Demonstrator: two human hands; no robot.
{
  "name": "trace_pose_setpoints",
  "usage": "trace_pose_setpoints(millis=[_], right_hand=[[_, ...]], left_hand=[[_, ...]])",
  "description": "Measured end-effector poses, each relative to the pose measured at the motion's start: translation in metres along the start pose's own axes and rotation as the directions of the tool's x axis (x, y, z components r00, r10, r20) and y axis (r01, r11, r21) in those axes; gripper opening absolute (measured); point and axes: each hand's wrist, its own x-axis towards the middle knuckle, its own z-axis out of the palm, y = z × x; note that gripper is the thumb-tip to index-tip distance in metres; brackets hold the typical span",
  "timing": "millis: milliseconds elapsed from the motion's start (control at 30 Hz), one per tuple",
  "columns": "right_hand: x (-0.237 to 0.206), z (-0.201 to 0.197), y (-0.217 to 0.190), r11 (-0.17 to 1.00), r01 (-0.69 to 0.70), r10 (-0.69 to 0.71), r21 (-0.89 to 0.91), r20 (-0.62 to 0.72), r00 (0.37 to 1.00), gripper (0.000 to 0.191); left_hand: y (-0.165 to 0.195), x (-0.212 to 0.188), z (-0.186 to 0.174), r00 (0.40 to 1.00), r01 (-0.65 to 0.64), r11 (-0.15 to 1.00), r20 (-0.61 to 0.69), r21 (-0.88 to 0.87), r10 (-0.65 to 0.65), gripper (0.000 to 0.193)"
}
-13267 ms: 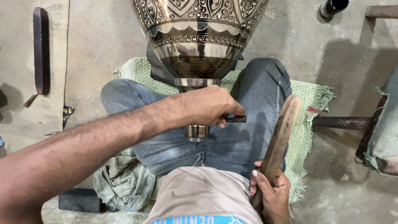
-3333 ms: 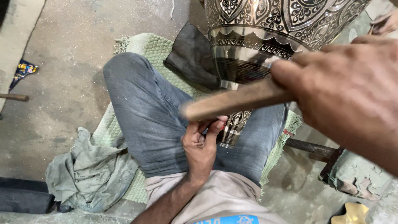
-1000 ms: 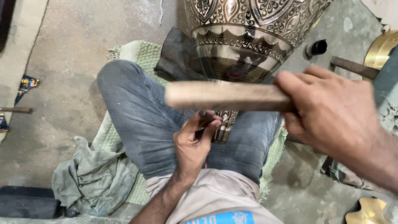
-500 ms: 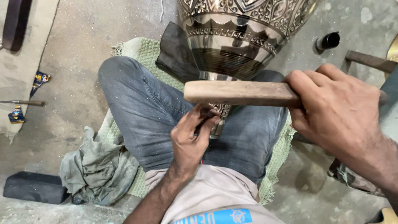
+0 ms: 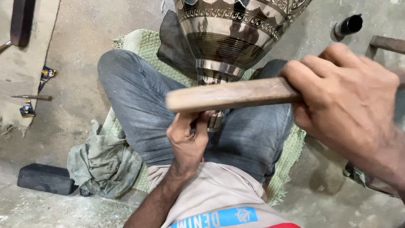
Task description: The person sits cross-legged and uses a wooden mallet to strike a metal chisel, engraving intricate floral patterns onto the neck of a large brass vase. The person periodically rotates the vase to access different sections of the design.
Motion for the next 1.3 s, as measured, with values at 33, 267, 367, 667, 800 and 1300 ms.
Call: trace_pose_setpoints(millis=[33,267,367,667,800,1300], right_hand=[[-0.002,0.0,-0.001,0.999,-0.03,0.029,0.019,0.035,0.999,0.029],[0.005,0.0,-0.005,0.997,0.011,-0.01,-0.073,0.019,1.0,0.019],[0.014,0.0,-0.009,0.999,0.02,-0.02,0.036,-0.024,1.0,0.012],[0.002,0.001,-0.009,0.999,-0.023,0.023,0.043,0.007,1.0,0.022],[-0.001,0.003,-0.009,0.926,-0.086,0.11,0.369,-0.045,0.993,0.026],[-0.024,0.028,-0.004,0.998,-0.028,0.035,0.054,-0.131,0.991,0.017]], left_hand=[[-0.001,0.0,0.001,1.0,-0.009,0.999,-0.014,0.032,0.01,0.018],[-0.002,-0.003,0.001,0.999,0.034,0.999,0.003,-0.032,-0.034,0.02],[-0.003,-0.003,-0.002,0.999,-0.04,0.999,0.031,0.008,0.04,0.021],[-0.007,-0.005,-0.003,0.999,0.005,0.999,0.051,0.052,-0.007,0.011],[-0.007,-0.005,-0.003,0.997,-0.067,0.992,0.055,0.104,0.061,0.016],[0.003,-0.002,-0.006,0.977,-0.155,0.977,0.167,0.145,0.13,0.016]])
